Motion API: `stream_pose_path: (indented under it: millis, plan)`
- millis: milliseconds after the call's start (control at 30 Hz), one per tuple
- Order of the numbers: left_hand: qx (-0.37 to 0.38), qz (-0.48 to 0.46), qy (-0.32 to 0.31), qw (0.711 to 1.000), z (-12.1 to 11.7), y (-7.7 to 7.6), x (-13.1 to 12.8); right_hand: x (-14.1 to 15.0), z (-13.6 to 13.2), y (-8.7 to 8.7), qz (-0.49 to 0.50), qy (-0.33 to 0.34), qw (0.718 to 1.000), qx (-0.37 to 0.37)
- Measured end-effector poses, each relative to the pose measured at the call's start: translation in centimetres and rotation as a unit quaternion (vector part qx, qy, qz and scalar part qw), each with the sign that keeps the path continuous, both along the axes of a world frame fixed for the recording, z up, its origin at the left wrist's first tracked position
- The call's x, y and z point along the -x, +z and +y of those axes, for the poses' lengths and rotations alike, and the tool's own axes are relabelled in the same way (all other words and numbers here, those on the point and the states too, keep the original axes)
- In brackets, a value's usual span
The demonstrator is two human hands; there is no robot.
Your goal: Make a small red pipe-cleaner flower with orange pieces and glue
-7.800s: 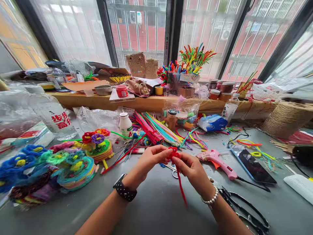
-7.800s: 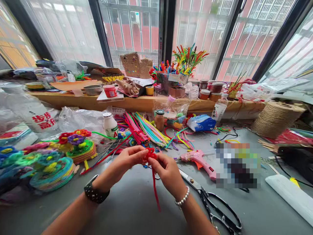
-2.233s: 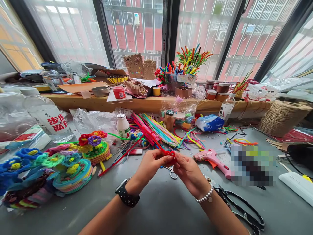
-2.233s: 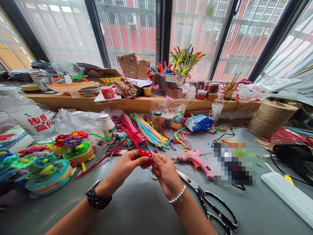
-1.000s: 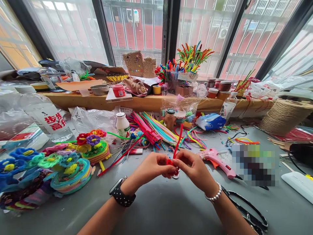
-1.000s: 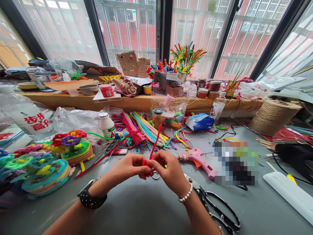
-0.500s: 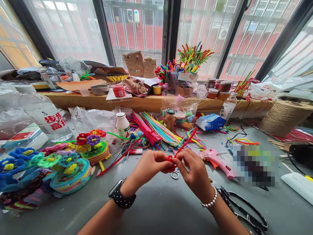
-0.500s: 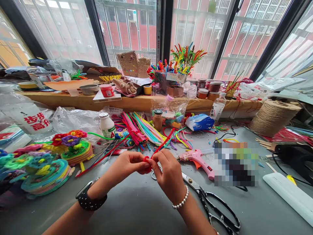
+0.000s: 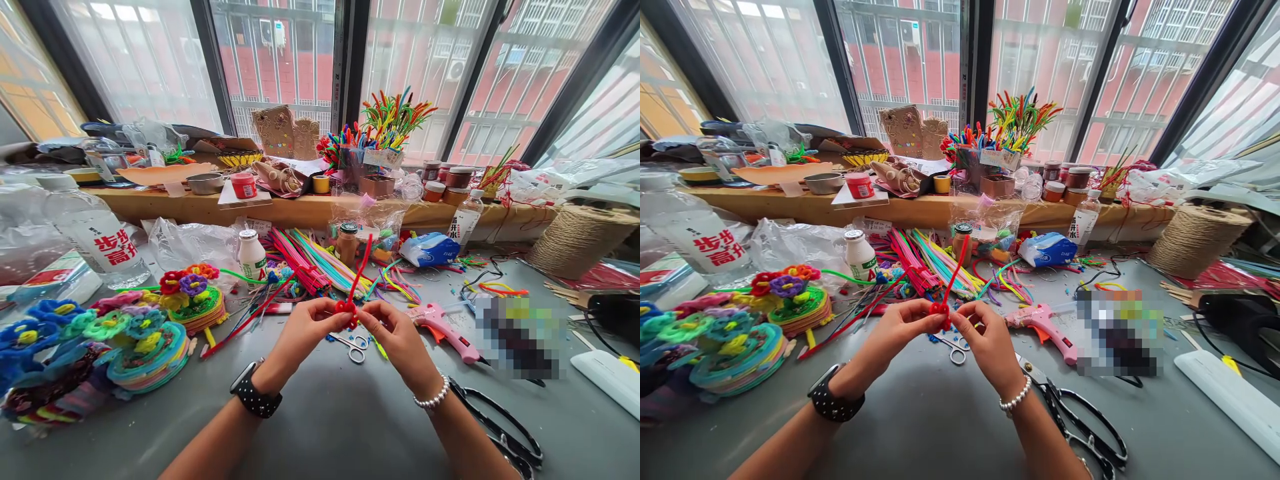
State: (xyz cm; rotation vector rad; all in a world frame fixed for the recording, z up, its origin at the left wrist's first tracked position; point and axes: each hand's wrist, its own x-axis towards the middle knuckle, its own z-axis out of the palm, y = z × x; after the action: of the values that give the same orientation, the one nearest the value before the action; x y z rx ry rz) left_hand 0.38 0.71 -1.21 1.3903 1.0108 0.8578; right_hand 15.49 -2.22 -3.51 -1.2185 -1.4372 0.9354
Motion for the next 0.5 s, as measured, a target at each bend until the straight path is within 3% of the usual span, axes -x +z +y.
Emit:
stream_pose_path:
  millis: [200,500]
  plan:
    - [0.038,-0.025,-0.055,0.997,0.13,0.36,0.34,-0.12,0.02,0.02,-0.033,0.026,0.999,-0.005]
    - [0.009,-0.024,0.013,1.0,-0.07,-0.24,-0.22,0.76,-0.07,-0.61,-0.165,0.03,0.983,-0.075]
